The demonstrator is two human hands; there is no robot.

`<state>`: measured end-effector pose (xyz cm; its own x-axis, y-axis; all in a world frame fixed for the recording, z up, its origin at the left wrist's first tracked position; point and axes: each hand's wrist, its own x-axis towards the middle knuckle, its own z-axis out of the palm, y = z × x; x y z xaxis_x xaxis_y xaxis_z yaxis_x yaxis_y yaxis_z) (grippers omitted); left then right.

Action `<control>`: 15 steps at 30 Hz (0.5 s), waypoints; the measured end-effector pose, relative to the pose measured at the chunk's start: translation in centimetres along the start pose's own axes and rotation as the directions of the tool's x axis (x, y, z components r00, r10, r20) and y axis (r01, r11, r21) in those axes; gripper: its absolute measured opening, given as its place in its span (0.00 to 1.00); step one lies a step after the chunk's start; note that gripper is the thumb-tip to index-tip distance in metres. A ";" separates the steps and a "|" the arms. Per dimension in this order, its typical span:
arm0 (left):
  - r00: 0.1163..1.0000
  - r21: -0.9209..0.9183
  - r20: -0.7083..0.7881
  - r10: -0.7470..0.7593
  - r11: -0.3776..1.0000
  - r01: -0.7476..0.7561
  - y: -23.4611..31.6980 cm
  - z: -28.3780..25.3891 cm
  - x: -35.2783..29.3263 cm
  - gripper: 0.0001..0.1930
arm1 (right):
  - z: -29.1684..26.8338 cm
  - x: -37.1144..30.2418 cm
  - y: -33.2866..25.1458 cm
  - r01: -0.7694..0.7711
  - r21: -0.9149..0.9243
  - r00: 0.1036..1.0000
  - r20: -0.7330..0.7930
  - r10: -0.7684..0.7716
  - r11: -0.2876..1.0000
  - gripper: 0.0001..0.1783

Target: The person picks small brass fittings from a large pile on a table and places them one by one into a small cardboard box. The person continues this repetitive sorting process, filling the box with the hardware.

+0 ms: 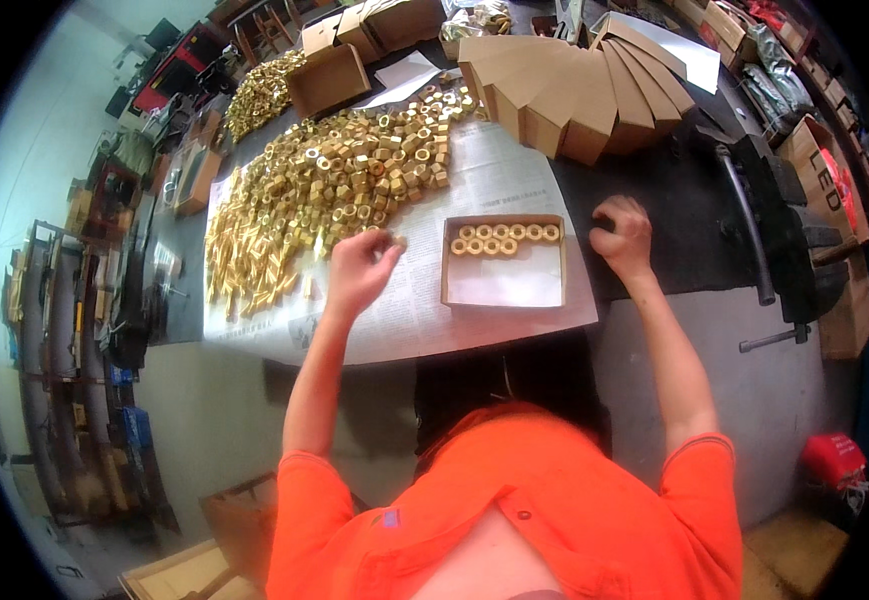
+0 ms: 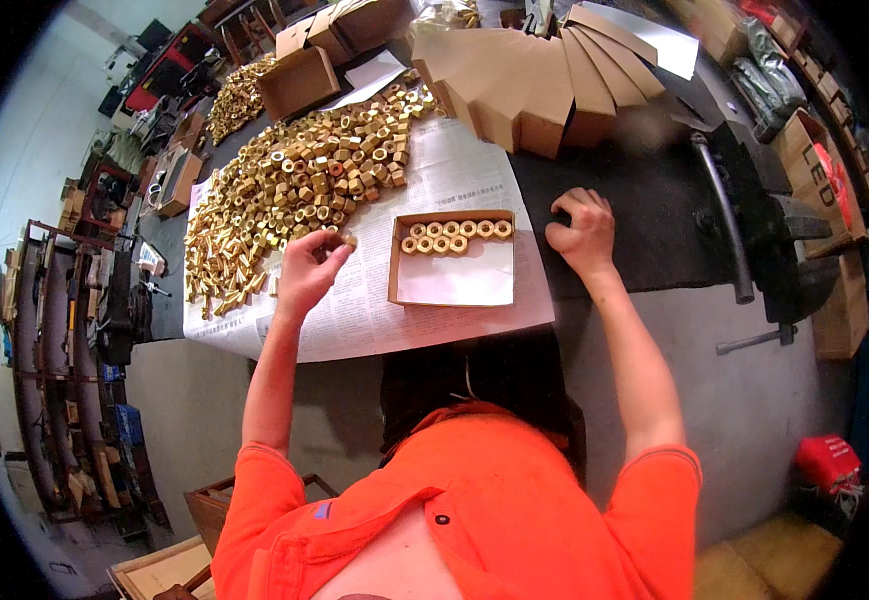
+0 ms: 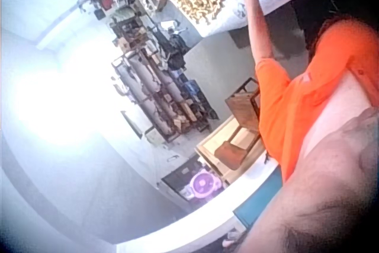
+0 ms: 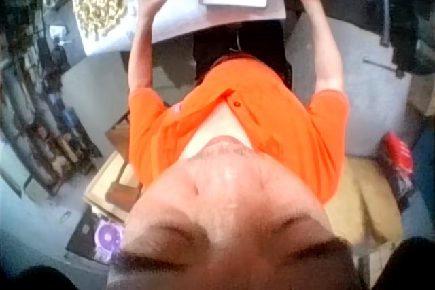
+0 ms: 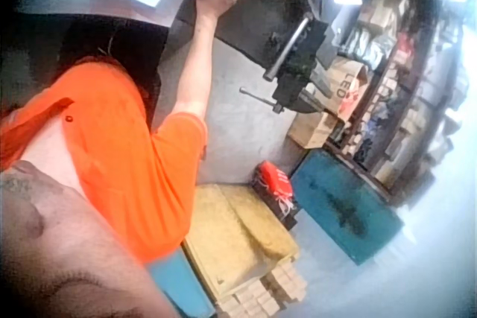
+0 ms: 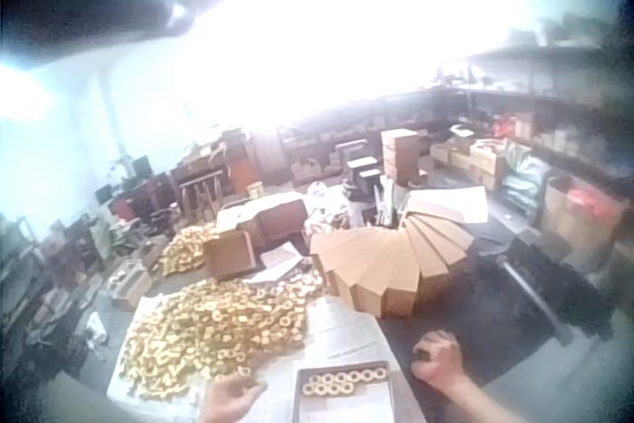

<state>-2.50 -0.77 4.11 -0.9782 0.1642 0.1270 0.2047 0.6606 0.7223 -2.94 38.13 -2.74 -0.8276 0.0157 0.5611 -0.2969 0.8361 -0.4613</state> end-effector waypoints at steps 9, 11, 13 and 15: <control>0.888 0.244 0.265 0.376 0.865 -0.439 8.6 9.6 0.6 0.06 | 0.1 0.1 -0.1 0.017 0.029 1.000 -0.018 -0.016 0.999 0.08; 0.869 0.306 0.308 0.387 0.825 -0.476 8.1 11.6 0.8 0.07 | 0.1 0.2 -0.2 0.015 0.019 1.000 -0.011 -0.015 1.000 0.08; 0.871 0.323 0.304 0.385 0.819 -0.475 8.2 12.3 1.1 0.08 | 0.1 0.1 -0.1 0.016 0.022 1.000 -0.015 -0.015 1.000 0.08; 0.888 0.374 0.301 0.349 0.813 -0.446 8.2 12.7 1.5 0.09 | 0.1 0.1 0.0 0.016 0.023 1.000 -0.015 -0.015 1.000 0.08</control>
<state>-1.89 14.16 1.57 -0.7863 0.5966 0.1604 0.6160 0.7376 0.2766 -3.09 38.03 -2.75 -0.8157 0.0114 0.5784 -0.3207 0.8232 -0.4685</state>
